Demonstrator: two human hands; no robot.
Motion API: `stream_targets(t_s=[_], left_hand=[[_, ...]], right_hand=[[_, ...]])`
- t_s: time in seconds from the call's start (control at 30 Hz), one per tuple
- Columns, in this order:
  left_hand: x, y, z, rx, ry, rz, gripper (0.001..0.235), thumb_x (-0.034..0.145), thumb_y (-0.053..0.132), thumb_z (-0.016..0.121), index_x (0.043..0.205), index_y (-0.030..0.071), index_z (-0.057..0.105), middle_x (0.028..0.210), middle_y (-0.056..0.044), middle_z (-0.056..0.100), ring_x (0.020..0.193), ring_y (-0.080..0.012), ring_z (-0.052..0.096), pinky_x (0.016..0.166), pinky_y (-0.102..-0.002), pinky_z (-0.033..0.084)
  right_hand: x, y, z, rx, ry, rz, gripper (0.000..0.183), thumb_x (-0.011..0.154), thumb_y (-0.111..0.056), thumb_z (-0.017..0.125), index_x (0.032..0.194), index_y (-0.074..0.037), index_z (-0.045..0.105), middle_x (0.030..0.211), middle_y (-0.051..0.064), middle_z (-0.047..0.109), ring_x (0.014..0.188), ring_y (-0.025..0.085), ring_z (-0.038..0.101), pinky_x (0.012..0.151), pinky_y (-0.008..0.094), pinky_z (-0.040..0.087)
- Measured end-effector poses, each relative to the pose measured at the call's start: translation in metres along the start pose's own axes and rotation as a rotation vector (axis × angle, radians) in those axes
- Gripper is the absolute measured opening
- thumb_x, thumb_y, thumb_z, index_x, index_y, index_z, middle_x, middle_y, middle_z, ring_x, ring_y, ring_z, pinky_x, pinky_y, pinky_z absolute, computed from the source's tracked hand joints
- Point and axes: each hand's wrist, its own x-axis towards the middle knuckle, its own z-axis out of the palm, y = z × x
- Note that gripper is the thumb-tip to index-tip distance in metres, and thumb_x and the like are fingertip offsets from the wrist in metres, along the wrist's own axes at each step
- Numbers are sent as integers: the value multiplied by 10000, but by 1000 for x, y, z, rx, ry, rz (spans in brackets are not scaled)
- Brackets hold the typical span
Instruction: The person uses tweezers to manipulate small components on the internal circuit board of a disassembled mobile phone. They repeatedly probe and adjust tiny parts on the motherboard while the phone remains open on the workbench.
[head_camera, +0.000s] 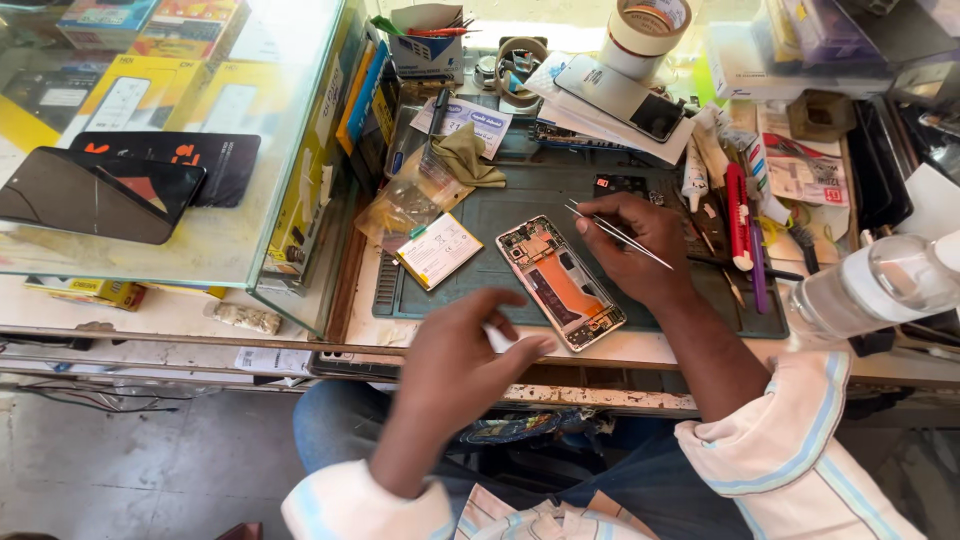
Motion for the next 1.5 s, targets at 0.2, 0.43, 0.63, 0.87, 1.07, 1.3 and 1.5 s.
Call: stream_targets(t_s=[0.2, 0.43, 0.63, 0.87, 1.07, 1.3, 1.5], left_hand=[[19, 22, 21, 164, 130, 184, 432, 788, 480, 822, 982, 108, 719, 754, -60, 725, 689, -256, 704, 582, -426, 503], [19, -3, 19, 87, 56, 273, 287, 850, 353, 790, 881, 74, 731, 754, -73, 736, 629, -238, 695, 578, -375, 505], [-3, -16, 0, -212, 312, 576, 205, 913, 173, 793, 870, 21, 663, 804, -81, 692, 708, -168, 639, 624, -309, 490], [-36, -13, -37, -478, 682, 655, 178, 1077, 177, 665, 1011, 12, 655, 853, -101, 704, 756, -126, 671, 661, -221, 525], [10, 7, -2, 243, 286, 153, 672, 794, 594, 746, 1139, 18, 699, 829, -145, 741, 716, -280, 670, 662, -385, 508], [53, 50, 39, 533, 135, -21, 1257, 659, 956, 598, 1369, -69, 438, 953, -211, 706, 870, -338, 733, 652, -436, 587], [77, 74, 43, 578, 20, -114, 1150, 644, 941, 596, 1315, 26, 408, 944, -203, 709, 813, -314, 759, 604, -407, 603]], right_hand=[[1, -5, -3, -3, 44, -45, 132, 959, -114, 772, 1070, -46, 750, 871, 40, 760, 763, 60, 687, 667, 230, 531], [0, -5, -4, -66, 42, -59, 140, 967, -149, 765, 1060, -45, 754, 811, 46, 747, 685, 89, 677, 615, 237, 504], [-1, 7, -6, 248, 27, 12, 239, 1060, -246, 682, 1199, -51, 695, 992, 66, 773, 803, 97, 737, 670, 231, 572], [-1, 14, -8, 307, 105, 60, 238, 1085, -246, 643, 1207, -46, 682, 1028, 88, 772, 803, 98, 734, 655, 239, 571], [0, 9, -4, 201, 85, -46, 176, 1064, -145, 685, 1184, -17, 695, 1039, 94, 764, 832, 98, 717, 734, 252, 596], [2, 5, -7, 119, 115, -38, 167, 1055, -139, 700, 1161, -10, 702, 1020, 88, 768, 823, 98, 735, 725, 260, 616], [2, -1, -8, 138, 143, -74, 157, 1060, -113, 687, 1165, 2, 705, 1026, 102, 761, 857, 109, 739, 748, 267, 632]])
